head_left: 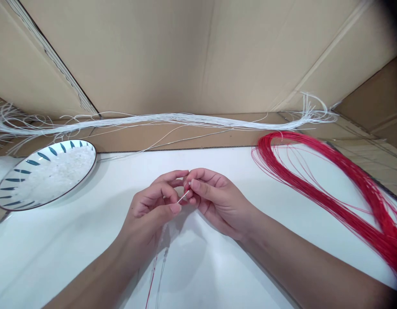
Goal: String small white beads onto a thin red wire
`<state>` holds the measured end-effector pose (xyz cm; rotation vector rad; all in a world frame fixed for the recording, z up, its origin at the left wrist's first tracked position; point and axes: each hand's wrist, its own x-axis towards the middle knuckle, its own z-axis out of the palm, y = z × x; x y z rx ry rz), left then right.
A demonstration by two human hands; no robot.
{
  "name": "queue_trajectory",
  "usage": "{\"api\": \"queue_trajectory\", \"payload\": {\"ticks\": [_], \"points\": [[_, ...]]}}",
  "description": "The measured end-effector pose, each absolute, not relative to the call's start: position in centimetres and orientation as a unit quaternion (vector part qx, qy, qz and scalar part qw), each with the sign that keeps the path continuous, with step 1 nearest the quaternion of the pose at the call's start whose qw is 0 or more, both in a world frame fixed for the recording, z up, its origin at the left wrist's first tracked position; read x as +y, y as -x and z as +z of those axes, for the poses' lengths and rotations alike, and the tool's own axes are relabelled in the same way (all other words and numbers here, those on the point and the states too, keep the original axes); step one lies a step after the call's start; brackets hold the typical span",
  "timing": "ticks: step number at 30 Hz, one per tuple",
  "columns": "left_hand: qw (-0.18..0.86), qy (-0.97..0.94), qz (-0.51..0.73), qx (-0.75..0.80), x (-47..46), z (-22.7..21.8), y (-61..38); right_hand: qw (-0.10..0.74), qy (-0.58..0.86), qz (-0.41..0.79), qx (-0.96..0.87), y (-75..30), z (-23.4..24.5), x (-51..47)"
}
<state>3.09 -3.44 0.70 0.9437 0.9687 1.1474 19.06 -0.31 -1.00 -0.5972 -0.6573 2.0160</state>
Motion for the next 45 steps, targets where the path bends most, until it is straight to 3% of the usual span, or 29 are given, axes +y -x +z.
{"api": "queue_trajectory", "payload": {"ticks": [45], "points": [[0.661,-0.446,0.493,0.349,-3.53,0.18,-2.49,0.434,0.180,0.841,-0.270,-19.33,-1.21,-0.54]]}}
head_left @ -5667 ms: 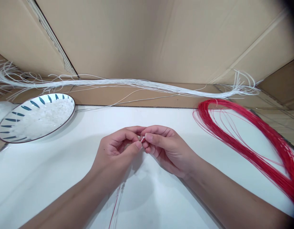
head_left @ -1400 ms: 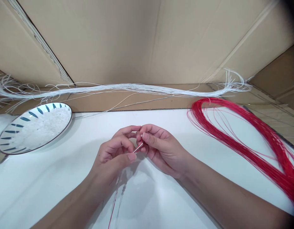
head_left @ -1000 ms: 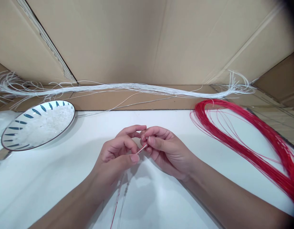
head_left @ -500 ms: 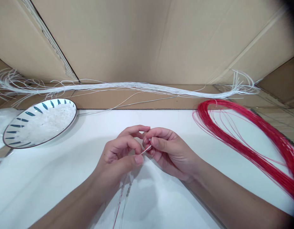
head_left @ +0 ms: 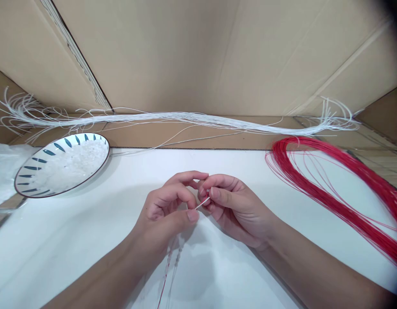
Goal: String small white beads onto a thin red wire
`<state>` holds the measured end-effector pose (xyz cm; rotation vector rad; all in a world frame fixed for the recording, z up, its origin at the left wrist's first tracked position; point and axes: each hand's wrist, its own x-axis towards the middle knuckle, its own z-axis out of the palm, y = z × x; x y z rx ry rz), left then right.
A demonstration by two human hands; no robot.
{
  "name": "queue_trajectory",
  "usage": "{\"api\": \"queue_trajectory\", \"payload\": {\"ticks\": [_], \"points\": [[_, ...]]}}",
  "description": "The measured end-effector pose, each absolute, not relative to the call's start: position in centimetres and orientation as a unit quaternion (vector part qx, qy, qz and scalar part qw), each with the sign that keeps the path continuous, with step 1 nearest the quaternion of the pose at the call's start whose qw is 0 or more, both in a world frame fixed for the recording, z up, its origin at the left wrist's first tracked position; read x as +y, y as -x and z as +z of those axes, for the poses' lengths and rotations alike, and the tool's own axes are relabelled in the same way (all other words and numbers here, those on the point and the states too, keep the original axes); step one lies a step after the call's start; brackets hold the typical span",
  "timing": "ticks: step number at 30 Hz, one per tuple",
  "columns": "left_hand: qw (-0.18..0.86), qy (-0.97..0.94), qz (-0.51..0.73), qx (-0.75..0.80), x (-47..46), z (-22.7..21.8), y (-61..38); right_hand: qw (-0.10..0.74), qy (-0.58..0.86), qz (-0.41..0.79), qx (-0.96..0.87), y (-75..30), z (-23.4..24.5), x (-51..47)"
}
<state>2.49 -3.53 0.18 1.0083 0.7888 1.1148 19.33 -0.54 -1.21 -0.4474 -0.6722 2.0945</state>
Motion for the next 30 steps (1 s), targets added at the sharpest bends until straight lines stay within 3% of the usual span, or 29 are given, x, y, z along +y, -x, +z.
{"api": "queue_trajectory", "payload": {"ticks": [30], "points": [[0.604,-0.472,0.518,0.378,-3.53,-0.22,-2.41,0.449,0.207,0.820,-0.290,-19.14,-0.97,-0.55]]}}
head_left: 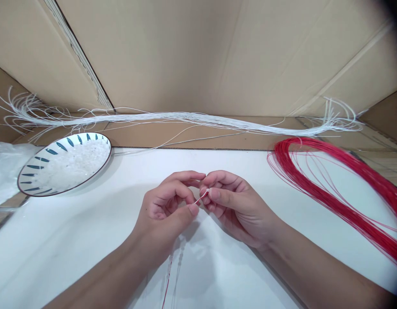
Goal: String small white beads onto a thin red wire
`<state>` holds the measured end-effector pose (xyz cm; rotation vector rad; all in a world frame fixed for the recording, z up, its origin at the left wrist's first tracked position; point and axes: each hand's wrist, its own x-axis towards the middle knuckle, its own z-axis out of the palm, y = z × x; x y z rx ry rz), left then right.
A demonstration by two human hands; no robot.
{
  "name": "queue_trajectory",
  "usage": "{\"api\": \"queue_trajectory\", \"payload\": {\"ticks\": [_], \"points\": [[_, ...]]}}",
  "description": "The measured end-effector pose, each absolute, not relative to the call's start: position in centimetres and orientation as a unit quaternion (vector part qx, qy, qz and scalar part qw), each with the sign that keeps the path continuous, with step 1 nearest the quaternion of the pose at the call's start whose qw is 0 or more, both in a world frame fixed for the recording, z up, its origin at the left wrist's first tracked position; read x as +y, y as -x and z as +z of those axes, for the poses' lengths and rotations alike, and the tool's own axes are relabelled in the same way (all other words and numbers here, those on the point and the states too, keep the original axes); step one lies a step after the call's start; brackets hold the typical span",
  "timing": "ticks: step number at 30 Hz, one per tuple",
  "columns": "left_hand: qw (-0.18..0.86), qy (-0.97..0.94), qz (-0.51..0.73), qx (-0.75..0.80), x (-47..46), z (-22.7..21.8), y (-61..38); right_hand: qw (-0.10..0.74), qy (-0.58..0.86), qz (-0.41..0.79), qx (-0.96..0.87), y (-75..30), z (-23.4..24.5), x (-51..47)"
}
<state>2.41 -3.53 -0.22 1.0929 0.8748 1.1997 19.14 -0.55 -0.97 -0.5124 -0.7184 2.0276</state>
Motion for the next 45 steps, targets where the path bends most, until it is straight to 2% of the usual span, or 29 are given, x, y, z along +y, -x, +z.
{"api": "queue_trajectory", "payload": {"ticks": [33,45], "points": [[0.606,-0.448,0.523,0.399,-3.5,0.0,-2.8,0.447,0.231,0.805,-0.313,-19.2,-0.8,-0.6],[0.512,-0.481,0.519,0.486,-3.8,0.4,-3.8,0.452,0.284,0.773,-0.343,-18.9,-1.0,-0.6]]}}
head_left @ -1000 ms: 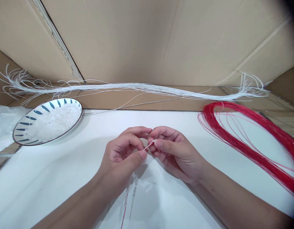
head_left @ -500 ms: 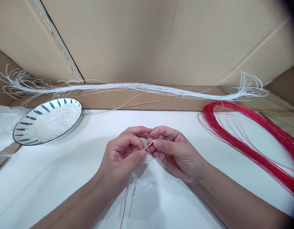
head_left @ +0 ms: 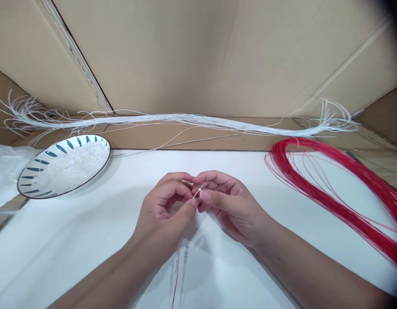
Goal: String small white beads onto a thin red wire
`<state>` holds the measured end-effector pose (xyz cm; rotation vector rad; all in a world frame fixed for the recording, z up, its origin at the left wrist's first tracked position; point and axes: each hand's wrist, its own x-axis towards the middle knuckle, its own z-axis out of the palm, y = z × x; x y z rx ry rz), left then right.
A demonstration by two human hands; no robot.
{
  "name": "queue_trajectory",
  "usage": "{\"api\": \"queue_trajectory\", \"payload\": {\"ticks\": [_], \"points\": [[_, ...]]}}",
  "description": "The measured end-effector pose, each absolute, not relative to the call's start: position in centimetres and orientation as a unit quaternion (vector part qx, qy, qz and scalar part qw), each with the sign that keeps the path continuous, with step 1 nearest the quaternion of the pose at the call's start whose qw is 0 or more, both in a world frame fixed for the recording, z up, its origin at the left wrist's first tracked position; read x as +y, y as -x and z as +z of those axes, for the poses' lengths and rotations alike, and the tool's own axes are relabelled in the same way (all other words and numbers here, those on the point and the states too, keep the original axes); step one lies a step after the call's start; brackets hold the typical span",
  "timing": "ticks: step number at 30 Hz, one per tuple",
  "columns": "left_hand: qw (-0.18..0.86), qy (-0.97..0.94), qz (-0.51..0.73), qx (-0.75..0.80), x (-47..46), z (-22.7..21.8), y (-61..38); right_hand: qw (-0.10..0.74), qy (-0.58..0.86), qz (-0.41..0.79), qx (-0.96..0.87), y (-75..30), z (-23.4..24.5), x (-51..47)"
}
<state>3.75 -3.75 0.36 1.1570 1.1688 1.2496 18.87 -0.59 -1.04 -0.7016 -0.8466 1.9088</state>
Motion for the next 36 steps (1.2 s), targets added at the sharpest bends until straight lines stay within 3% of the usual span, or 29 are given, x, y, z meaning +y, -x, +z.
{"api": "queue_trajectory", "payload": {"ticks": [13,36], "points": [[0.466,-0.516,0.492,0.523,-3.7,0.4,-3.6,0.463,0.310,0.760,-0.335,-18.4,-1.5,-0.5],[0.500,-0.512,0.471,0.517,-3.6,0.2,-3.6,0.475,0.308,0.743,-0.357,-18.3,-1.9,-0.4]]}}
